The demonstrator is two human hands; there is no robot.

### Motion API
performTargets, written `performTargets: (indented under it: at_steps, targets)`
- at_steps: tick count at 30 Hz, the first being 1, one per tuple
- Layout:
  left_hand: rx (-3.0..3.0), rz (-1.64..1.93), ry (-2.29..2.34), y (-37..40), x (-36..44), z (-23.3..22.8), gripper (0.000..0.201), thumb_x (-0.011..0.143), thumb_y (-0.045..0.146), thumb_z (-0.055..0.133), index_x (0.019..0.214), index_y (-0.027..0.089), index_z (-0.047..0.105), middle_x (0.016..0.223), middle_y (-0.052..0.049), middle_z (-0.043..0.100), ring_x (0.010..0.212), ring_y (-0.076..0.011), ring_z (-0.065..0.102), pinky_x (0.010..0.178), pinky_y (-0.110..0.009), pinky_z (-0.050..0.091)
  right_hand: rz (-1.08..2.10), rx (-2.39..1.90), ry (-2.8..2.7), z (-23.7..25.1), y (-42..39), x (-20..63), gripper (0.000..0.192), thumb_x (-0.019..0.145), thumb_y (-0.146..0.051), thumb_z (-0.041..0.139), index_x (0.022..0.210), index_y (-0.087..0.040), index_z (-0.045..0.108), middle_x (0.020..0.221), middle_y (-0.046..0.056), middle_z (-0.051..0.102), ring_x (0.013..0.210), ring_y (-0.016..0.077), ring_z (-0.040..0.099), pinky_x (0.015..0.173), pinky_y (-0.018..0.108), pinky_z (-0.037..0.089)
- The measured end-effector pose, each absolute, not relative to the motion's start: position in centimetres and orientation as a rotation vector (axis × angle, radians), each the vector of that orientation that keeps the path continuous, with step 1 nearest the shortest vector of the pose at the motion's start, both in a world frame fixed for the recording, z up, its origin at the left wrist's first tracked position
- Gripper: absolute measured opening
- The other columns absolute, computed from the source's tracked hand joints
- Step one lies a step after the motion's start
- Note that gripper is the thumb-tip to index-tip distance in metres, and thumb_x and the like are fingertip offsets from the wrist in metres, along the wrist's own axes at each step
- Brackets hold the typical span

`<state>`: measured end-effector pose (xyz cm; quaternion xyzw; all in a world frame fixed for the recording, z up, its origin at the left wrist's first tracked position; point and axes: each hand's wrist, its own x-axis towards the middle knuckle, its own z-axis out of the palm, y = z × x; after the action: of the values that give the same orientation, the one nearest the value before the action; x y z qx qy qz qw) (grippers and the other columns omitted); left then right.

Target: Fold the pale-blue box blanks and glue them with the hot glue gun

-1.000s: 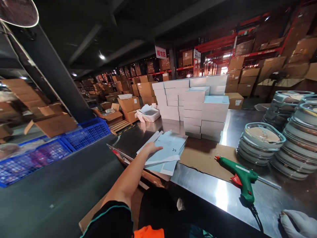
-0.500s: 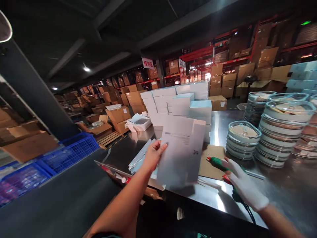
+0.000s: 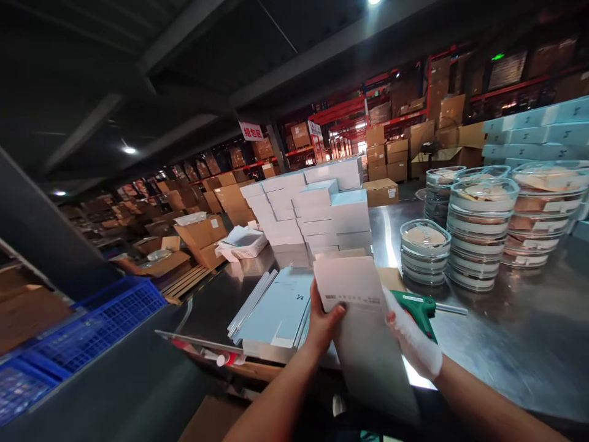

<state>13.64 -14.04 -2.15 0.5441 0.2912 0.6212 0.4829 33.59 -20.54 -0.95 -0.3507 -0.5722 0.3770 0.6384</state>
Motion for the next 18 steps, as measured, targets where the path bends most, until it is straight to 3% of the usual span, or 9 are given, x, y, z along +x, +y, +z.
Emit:
performTargets:
  at_steps: [3,5,7,9,10,12,14,16,18]
  targets:
    - [1.546,1.619,0.684,-14.1,13.4,-2.9,0.15,0.063,0.074,0.099,0.175,0.023,0.012,0.157,-0.023,0.055,0.139,-0.0379,0.062,0.113,-0.048,0.055,0.852,-0.853,-1.275,0.9,-20.8,33.8,0.096,0.089,-0.083,0.072,0.166,-0.03,0.05,0.164,0.015,0.06,0.152,0.0345,0.057,0.131,0.052,0.043]
    - [1.767,1.667,0.652,-14.3,12.8,-2.9,0.126,0.07,0.073,0.096,0.168,0.022,0.035,0.151,-0.021,0.059,0.135,-0.0375,0.064,0.11,-0.048,0.056,0.88,-0.847,-1.284,2.2,-21.0,34.1,0.097,0.082,-0.086,0.077,0.158,-0.028,0.059,0.152,0.015,0.069,0.139,0.0347,0.067,0.122,0.048,0.053]
    - [1.999,1.688,0.621,-14.5,12.5,-2.6,0.081,0.079,0.071,0.09,0.137,0.02,0.066,0.131,-0.016,0.068,0.122,-0.0342,0.068,0.103,-0.046,0.059,0.917,-0.852,-1.258,3.1,-21.1,34.1,0.087,0.08,-0.089,0.077,0.138,-0.024,0.073,0.136,0.015,0.077,0.126,0.0356,0.073,0.107,0.045,0.062]
    - [2.107,1.719,0.639,-14.6,12.5,-2.4,0.056,0.087,0.069,0.084,0.112,0.02,0.073,0.113,-0.012,0.07,0.108,-0.0298,0.07,0.095,-0.042,0.06,0.892,-0.915,-1.203,3.3,-20.8,33.5,0.074,0.083,-0.087,0.073,0.118,-0.021,0.077,0.117,0.014,0.081,0.114,0.0355,0.075,0.097,0.045,0.064]
    - [2.085,1.768,0.653,-14.7,12.6,-2.4,0.056,0.089,0.07,0.081,0.113,0.02,0.072,0.113,-0.012,0.069,0.106,-0.0291,0.071,0.092,-0.041,0.061,0.831,-0.973,-1.173,3.3,-20.6,33.1,0.066,0.086,-0.081,0.073,0.113,-0.021,0.076,0.11,0.013,0.081,0.109,0.0345,0.076,0.095,0.045,0.064]
    - [1.973,1.888,0.67,-14.9,12.7,-2.8,0.071,0.089,0.074,0.079,0.133,0.02,0.065,0.126,-0.016,0.068,0.116,-0.0315,0.071,0.093,-0.042,0.062,0.624,-1.065,-1.115,3.0,-20.0,32.2,0.05,0.088,-0.064,0.074,0.116,-0.023,0.073,0.11,0.011,0.079,0.107,0.0318,0.074,0.097,0.045,0.063]
    - [1.987,1.915,0.654,-15.1,12.5,-3.3,0.081,0.087,0.077,0.08,0.142,0.021,0.061,0.132,-0.018,0.068,0.125,-0.0346,0.069,0.099,-0.046,0.061,0.46,-1.069,-1.108,2.8,-19.5,31.8,0.048,0.087,-0.045,0.072,0.129,-0.024,0.067,0.122,0.011,0.077,0.113,0.0288,0.072,0.103,0.045,0.06]
    - [2.116,1.829,0.642,-15.3,11.9,-3.5,0.072,0.085,0.075,0.083,0.133,0.022,0.069,0.122,-0.015,0.073,0.122,-0.0346,0.071,0.101,-0.048,0.061,0.463,-1.021,-1.168,2.8,-19.1,32.5,0.058,0.088,-0.038,0.066,0.144,-0.025,0.057,0.132,0.011,0.074,0.115,0.0263,0.073,0.102,0.042,0.061]
    - [2.153,1.795,0.674,-15.4,11.0,-3.1,0.06,0.084,0.071,0.086,0.118,0.022,0.077,0.113,-0.012,0.076,0.113,-0.0327,0.073,0.098,-0.046,0.061,0.498,-1.074,-1.281,2.8,-18.8,34.6,0.056,0.095,-0.041,0.058,0.149,-0.025,0.055,0.135,0.012,0.074,0.116,0.0264,0.074,0.101,0.041,0.062]
